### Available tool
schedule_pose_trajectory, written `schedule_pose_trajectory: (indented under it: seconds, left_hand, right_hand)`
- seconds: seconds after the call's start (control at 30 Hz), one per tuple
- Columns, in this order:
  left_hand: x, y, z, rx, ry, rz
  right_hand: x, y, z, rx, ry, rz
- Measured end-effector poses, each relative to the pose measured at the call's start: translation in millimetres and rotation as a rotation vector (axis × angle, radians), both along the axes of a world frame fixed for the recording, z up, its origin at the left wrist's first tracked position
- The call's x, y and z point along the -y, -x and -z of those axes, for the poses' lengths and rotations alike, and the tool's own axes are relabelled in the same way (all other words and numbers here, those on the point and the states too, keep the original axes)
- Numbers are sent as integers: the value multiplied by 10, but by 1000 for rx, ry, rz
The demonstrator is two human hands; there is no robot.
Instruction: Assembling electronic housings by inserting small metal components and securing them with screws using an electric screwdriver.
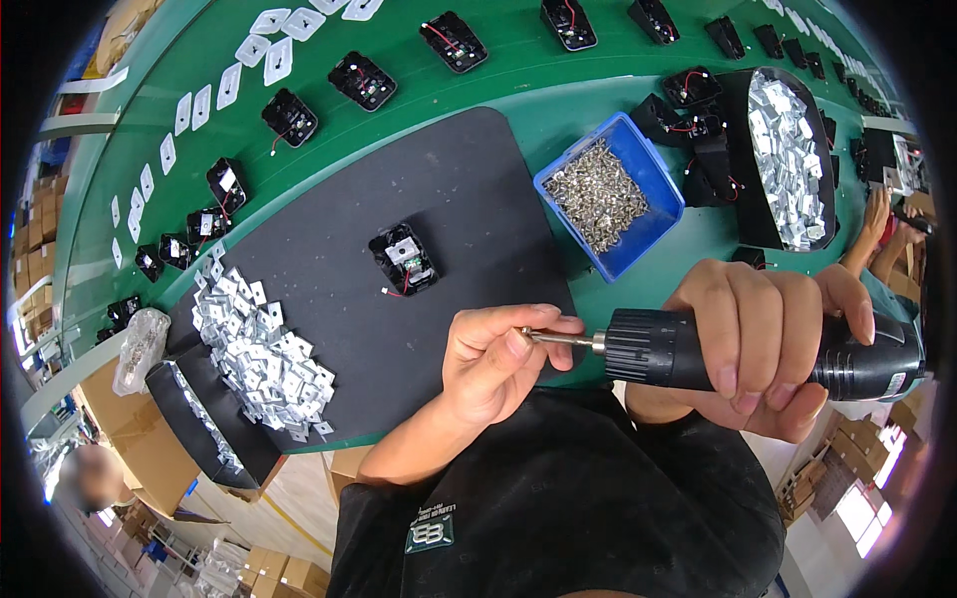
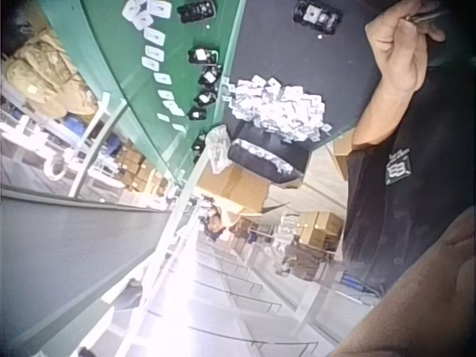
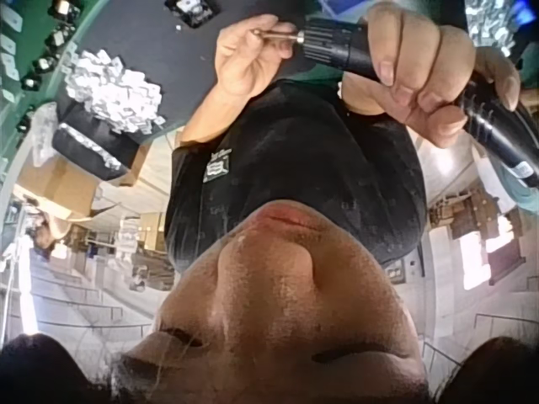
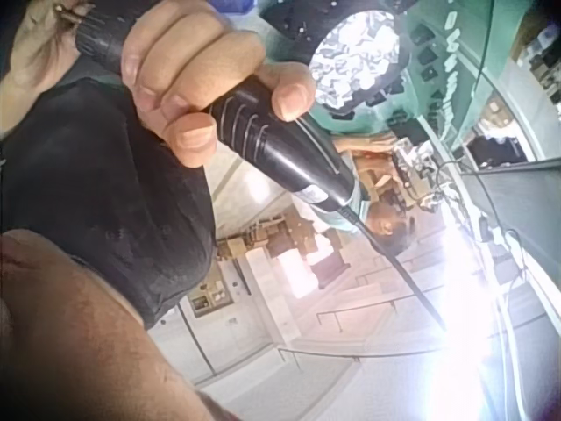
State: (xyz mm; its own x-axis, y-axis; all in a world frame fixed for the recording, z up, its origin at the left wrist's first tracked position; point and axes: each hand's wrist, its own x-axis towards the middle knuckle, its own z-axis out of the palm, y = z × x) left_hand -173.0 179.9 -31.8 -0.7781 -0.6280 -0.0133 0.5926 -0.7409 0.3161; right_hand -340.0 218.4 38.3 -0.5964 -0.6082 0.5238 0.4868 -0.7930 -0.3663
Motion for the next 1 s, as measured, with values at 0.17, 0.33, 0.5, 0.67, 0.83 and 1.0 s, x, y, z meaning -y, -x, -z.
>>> schedule_pose_trajectory:
  seconds: [0.17, 0.33, 0.5, 0.67, 0.83, 1.0]
  left_hand:
    - [-32, -34, -18, -59, -97, 28]
    - [-67, -34, -20, -119, -173, 24]
    - [-80, -55, 24, -7, -35, -18]
    - [-73, -84, 46, 5, -50, -15]
    - [36, -165, -30, 221, 93, -28]
    - [556, -776, 276, 986, 1604, -577]
  right_hand:
    - [1, -38, -9, 21, 4, 13]
    - [26, -31, -4, -8, 20, 2]
    - [82, 43, 54, -117, 119, -71]
    - [195, 108, 72, -288, 243, -200]
    - [242, 30, 73, -264, 175, -190]
    - [283, -100, 85, -237, -40, -73]
